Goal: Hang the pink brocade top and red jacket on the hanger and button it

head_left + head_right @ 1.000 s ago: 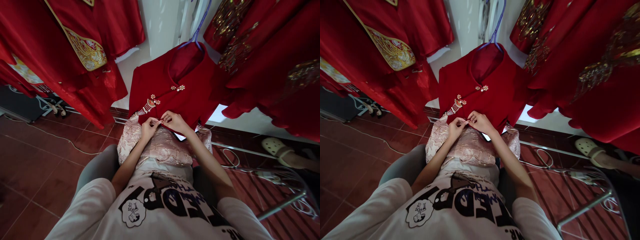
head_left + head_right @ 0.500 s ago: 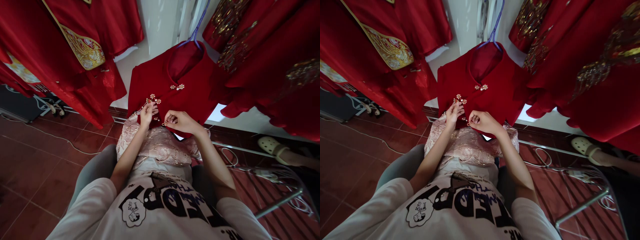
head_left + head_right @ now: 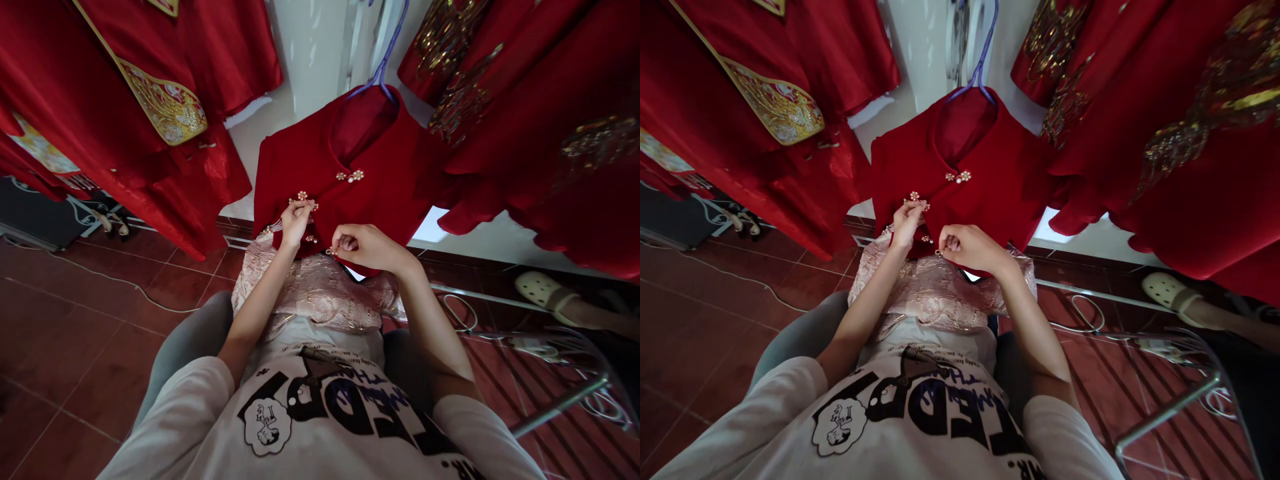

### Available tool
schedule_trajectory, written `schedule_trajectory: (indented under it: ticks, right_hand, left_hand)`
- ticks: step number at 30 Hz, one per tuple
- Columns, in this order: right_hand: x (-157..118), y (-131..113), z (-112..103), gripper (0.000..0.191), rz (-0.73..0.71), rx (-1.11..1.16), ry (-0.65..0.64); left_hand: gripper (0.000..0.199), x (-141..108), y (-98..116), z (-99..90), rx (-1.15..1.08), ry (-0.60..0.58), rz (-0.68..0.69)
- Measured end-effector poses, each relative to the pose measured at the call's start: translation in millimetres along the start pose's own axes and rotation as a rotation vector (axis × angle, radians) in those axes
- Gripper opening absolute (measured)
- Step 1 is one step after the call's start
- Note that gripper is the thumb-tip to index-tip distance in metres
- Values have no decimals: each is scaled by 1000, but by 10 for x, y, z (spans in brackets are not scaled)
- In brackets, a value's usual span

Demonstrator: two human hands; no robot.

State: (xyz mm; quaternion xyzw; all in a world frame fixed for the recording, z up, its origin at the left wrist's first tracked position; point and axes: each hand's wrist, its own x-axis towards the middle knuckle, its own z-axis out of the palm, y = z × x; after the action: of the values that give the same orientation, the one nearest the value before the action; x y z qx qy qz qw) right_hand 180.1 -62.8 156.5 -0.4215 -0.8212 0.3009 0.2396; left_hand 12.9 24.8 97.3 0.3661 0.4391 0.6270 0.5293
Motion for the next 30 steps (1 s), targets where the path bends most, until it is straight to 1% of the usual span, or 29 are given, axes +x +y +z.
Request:
schedule_trajectory:
  ticks: [2, 5, 6, 7, 8, 10, 12, 13, 15, 17, 19, 21, 23, 25, 27, 30]
  right_hand:
    - [-14, -5, -18, 3, 3, -6, -8]
    - [-59, -1, -90, 4, 15, 0, -15]
    - [-81, 1, -127, 4, 24, 3, -5]
    - [-107, 3, -170, 6, 36, 6, 12]
    - [-137, 7, -217, 7, 51, 9, 34]
    - [-204, 17, -317, 8, 88, 5, 88]
    - [-277, 35, -412, 9, 115, -7, 140]
    - [-313, 45, -456, 9, 124, -19, 165]
    - [-380, 66, -534, 10, 133, -42, 215]
    - [-439, 88, -599, 11, 138, -60, 262]
    - [-486, 113, -648, 11, 147, -70, 304]
    - [-516, 144, -678, 12, 164, -83, 347]
    - [-524, 174, -681, 13, 182, -98, 391]
    - [-505, 184, -660, 15, 186, -98, 429]
    - [-459, 157, -626, 20, 152, -59, 463]
    - [-332, 50, -597, 32, 37, 25, 532]
  left_hand:
    - [12, -29, 24, 19, 4, -15, -12]
    - [15, -69, 80, 84, 105, -157, -24]
    - [17, -68, 103, 119, 147, -209, 1]
    - [17, -58, 129, 161, 190, -248, 56]
    - [16, -37, 156, 206, 239, -272, 146]
    - [11, 28, 212, 299, 379, -312, 404]
    - [12, 105, 267, 380, 577, -360, 664]
    - [14, 142, 293, 413, 683, -379, 766]
    - [19, 205, 341, 464, 870, -405, 911]
    - [21, 252, 386, 502, 997, -422, 981]
    - [20, 282, 426, 532, 1051, -444, 989]
    - [16, 297, 460, 554, 1030, -463, 958]
    - [11, 296, 490, 566, 925, -490, 898]
    - [6, 285, 522, 562, 763, -501, 812]
    - [6, 273, 560, 546, 631, -520, 737]
    - [12, 281, 618, 519, 587, -630, 719]
